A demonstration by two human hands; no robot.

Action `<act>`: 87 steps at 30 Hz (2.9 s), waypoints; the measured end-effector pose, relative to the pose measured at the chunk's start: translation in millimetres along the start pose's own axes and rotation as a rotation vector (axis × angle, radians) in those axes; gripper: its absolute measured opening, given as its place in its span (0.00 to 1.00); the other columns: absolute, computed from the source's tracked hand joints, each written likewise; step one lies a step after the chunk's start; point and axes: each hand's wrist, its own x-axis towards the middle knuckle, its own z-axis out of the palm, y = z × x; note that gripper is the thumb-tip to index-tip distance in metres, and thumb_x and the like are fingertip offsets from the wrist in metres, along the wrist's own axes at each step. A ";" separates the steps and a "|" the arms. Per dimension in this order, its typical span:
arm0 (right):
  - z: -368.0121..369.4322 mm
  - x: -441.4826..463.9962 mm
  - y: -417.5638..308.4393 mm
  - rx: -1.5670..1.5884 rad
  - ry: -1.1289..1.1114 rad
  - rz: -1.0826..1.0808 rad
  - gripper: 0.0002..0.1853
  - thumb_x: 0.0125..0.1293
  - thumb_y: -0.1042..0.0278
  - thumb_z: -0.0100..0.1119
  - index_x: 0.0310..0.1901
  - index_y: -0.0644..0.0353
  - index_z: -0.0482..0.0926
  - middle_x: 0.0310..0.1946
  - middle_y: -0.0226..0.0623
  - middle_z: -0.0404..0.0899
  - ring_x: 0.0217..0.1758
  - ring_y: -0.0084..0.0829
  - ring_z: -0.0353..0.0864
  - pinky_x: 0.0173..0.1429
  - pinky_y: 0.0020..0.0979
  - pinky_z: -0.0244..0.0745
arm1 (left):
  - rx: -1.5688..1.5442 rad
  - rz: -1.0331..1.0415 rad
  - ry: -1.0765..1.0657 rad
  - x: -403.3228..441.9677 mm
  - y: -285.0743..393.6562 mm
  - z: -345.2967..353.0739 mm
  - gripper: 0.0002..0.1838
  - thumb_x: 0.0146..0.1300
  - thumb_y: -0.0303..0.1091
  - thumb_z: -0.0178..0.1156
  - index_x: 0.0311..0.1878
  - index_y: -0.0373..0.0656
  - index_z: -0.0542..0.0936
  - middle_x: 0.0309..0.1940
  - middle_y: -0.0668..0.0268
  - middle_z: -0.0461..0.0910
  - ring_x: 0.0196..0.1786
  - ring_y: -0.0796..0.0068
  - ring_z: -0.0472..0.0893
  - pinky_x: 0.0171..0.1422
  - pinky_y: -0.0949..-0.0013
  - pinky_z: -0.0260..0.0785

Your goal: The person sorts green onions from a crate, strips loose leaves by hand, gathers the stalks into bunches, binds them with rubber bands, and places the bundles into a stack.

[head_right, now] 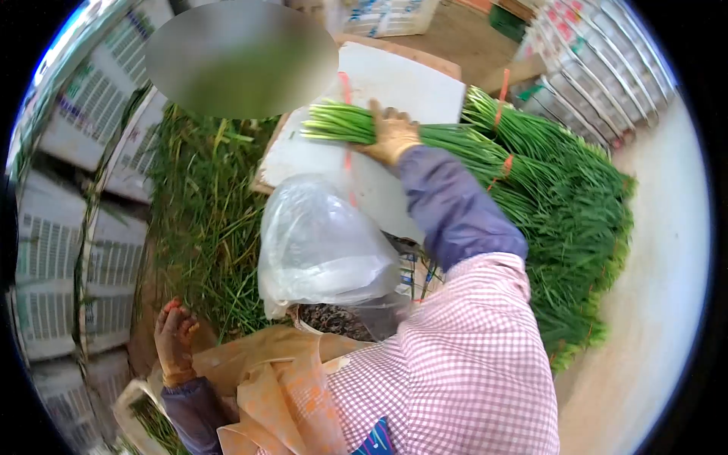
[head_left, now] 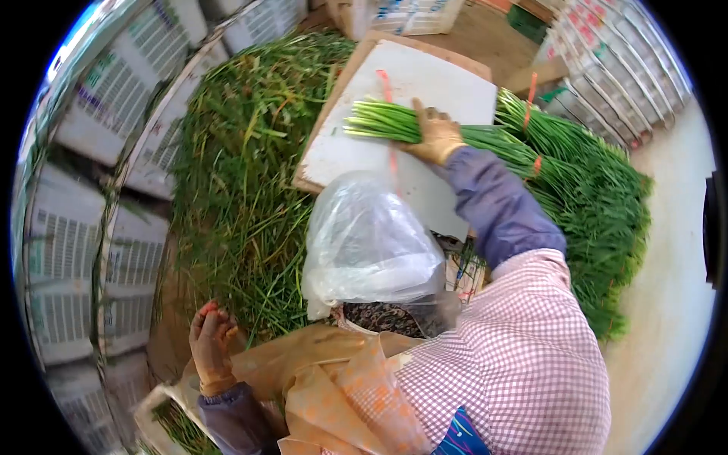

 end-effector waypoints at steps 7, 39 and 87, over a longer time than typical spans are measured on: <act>-16.9 -29.6 -49.2 0.020 0.153 -0.066 0.56 0.45 0.38 0.66 0.71 0.51 0.46 0.68 0.56 0.51 0.72 0.58 0.44 0.71 0.60 0.37 | 0.170 0.018 -0.039 -10.2 2.2 21.2 0.14 0.65 0.32 0.56 0.51 0.38 0.74 0.37 0.64 0.77 0.36 0.72 0.80 0.39 0.73 0.73; 13.0 -398.2 -568.8 0.310 -1.104 -1.966 0.12 0.59 0.70 0.55 0.44 0.62 0.78 0.30 0.46 0.80 0.35 0.41 0.80 0.41 0.36 0.73 | -0.029 0.152 1.213 -366.8 -120.0 -344.4 0.14 0.62 0.32 0.59 0.48 0.35 0.75 0.35 0.64 0.79 0.35 0.79 0.77 0.39 0.78 0.70; -57.1 -148.6 -438.4 1.554 -0.314 -0.756 0.06 0.62 0.70 0.61 0.37 0.61 0.83 0.20 0.24 0.74 0.15 0.12 0.63 0.16 0.18 0.57 | 0.931 0.338 0.048 -153.1 60.3 -139.9 0.21 0.62 0.30 0.56 0.59 0.40 0.70 0.48 0.62 0.77 0.46 0.75 0.79 0.49 0.73 0.70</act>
